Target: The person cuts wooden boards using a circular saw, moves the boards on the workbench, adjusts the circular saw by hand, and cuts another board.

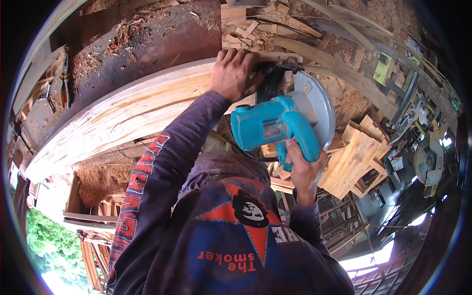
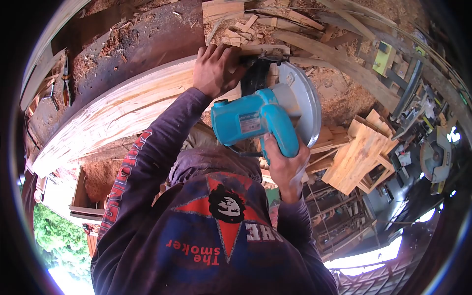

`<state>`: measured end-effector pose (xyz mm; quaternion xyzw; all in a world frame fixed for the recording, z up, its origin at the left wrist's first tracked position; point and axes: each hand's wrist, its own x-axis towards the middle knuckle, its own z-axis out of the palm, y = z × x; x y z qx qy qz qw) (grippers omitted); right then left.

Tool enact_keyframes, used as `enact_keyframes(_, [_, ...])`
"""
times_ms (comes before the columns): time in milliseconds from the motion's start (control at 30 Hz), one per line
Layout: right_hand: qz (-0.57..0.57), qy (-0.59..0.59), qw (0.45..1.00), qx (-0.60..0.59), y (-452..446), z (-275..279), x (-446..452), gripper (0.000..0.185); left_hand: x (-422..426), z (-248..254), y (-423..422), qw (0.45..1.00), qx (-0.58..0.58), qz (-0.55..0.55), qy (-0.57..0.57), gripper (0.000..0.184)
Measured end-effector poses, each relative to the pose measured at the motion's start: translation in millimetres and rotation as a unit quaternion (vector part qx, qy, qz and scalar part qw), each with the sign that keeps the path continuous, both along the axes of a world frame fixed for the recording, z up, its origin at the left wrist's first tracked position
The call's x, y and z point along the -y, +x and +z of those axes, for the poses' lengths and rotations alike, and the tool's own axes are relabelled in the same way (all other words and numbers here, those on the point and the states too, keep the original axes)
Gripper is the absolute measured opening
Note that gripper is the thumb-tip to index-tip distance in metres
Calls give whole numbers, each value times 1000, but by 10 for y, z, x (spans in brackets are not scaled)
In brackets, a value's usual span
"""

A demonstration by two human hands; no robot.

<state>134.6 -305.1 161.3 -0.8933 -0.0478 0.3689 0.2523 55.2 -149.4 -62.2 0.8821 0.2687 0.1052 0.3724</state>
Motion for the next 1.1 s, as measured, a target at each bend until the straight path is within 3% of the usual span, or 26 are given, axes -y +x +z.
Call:
enact_keyframes(567, [14,17,1000,-7,77,-23,-97,17,-77,-27,84,998,53,27,-17,28])
enact_keyframes(1100, [34,19,999,16,159,-57,-230,15,-161,-4,142,996,41,50,-60,28])
